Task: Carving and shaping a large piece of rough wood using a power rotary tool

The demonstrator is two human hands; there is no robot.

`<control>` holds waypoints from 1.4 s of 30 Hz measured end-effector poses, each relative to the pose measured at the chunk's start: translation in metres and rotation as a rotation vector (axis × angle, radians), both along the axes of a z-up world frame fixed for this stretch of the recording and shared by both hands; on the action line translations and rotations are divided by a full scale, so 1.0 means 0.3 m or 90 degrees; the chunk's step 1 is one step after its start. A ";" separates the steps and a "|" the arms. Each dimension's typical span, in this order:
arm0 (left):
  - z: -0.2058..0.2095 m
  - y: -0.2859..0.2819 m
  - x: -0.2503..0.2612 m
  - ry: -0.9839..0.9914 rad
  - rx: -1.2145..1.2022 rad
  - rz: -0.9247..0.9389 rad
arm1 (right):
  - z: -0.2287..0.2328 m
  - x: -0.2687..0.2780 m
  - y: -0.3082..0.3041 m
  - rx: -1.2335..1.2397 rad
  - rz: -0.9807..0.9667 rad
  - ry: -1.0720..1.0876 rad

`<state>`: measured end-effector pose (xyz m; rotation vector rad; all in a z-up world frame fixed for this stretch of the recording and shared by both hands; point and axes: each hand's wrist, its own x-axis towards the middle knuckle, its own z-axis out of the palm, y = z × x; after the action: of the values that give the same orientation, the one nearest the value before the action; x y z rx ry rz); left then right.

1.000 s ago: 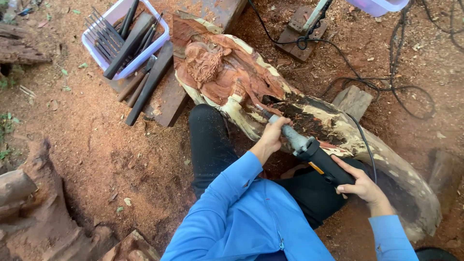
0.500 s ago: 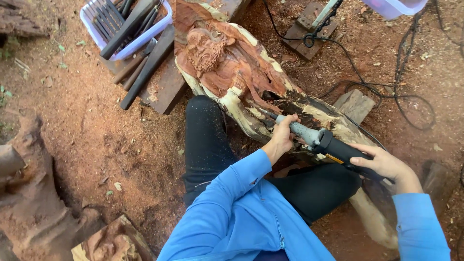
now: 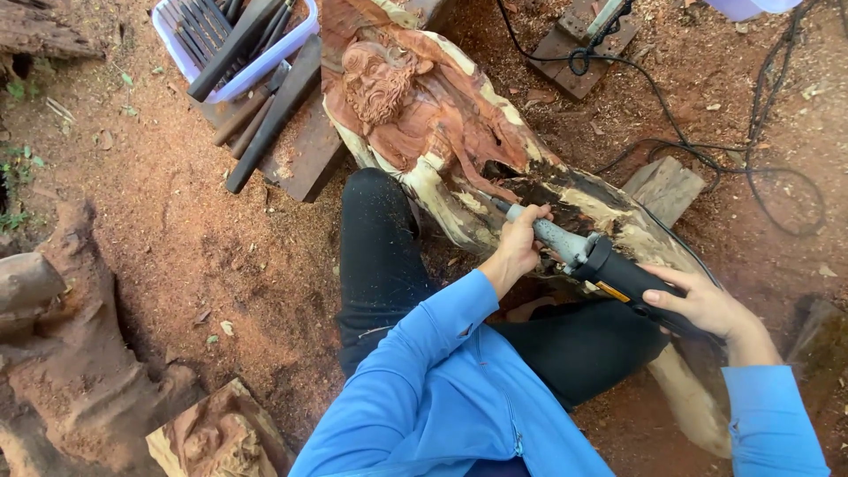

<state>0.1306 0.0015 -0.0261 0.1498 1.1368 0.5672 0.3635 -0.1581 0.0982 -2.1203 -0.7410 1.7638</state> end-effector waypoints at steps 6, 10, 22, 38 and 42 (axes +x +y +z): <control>-0.001 0.000 0.007 0.000 0.003 0.008 | -0.073 0.021 -0.016 0.009 0.001 0.003; 0.002 0.004 0.008 -0.026 -0.011 0.037 | -0.106 0.032 -0.010 0.008 0.034 -0.008; 0.020 0.013 0.014 -0.021 -0.040 0.065 | -0.239 0.080 -0.024 0.084 0.097 -0.043; 0.010 0.013 0.016 -0.011 -0.007 0.050 | -0.335 0.104 -0.032 0.102 0.064 -0.006; -0.006 0.013 0.019 0.003 -0.009 0.047 | -0.348 0.106 -0.034 0.104 0.051 0.007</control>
<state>0.1364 0.0055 -0.0281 0.0972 1.1536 0.6243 0.3953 -0.1683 -0.0061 -1.9975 -0.9444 1.6902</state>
